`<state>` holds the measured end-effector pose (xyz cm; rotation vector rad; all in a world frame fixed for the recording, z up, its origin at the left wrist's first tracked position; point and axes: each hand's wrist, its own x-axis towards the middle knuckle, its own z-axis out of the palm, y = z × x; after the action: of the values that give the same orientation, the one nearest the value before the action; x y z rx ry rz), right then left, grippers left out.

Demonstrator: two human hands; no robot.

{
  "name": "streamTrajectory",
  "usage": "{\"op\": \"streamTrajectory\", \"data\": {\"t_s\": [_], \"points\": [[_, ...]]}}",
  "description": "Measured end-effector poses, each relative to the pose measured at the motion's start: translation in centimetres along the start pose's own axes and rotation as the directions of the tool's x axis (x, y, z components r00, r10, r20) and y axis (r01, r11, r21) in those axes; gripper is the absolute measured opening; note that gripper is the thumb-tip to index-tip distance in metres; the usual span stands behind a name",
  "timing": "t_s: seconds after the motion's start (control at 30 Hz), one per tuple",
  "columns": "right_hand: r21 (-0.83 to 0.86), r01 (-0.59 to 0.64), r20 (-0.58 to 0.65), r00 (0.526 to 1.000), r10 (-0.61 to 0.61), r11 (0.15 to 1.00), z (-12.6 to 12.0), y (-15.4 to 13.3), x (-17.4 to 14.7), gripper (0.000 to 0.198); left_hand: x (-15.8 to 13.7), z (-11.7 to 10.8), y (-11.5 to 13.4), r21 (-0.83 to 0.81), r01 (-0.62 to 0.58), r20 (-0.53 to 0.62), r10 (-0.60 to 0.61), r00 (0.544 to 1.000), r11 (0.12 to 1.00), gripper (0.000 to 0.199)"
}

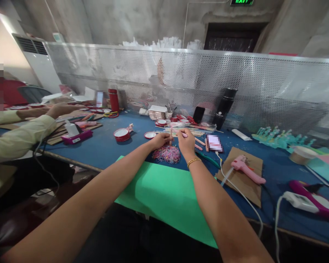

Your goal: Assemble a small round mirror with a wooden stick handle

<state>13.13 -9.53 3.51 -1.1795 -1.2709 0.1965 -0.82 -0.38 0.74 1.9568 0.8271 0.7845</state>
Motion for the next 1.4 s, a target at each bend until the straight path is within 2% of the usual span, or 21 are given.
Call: {"op": "streamTrajectory", "data": {"t_s": [0.17,0.43,0.63,0.87,1.13,1.27,1.4], "points": [[0.019,0.058,0.036,0.998,-0.059,0.998,0.26,-0.29,-0.15,0.024,-0.14,0.03,0.18,0.007,-0.023,-0.002,0.023,1.000,1.000,0.036],[0.024,0.006,-0.003,1.000,-0.006,1.000,0.06,0.00,-0.04,0.022,-0.03,0.03,-0.07,-0.027,-0.019,0.004,0.019,1.000,0.999,0.034],[0.018,0.063,0.041,0.997,-0.064,0.998,0.31,-0.16,-0.12,0.024,-0.12,0.08,0.07,-0.036,-0.020,0.019,0.021,1.000,0.999,0.036],[0.012,0.004,-0.011,1.000,-0.004,1.000,0.08,0.13,0.01,0.020,-0.13,0.07,0.20,-0.026,0.003,0.012,-0.003,1.000,1.000,0.035],[0.029,0.064,0.037,0.997,-0.065,0.998,0.38,-0.20,-0.19,0.022,-0.27,0.12,0.35,-0.044,-0.015,0.014,0.016,1.000,0.999,0.034],[0.018,0.050,0.044,0.998,-0.050,0.999,0.33,-0.11,-0.11,0.023,-0.24,0.14,0.28,-0.040,-0.012,0.001,0.012,1.000,0.999,0.033],[0.007,0.005,0.000,1.000,-0.005,1.000,0.08,0.02,-0.05,0.025,-0.18,0.06,0.21,-0.028,0.004,0.013,-0.003,1.000,1.000,0.034]]}}
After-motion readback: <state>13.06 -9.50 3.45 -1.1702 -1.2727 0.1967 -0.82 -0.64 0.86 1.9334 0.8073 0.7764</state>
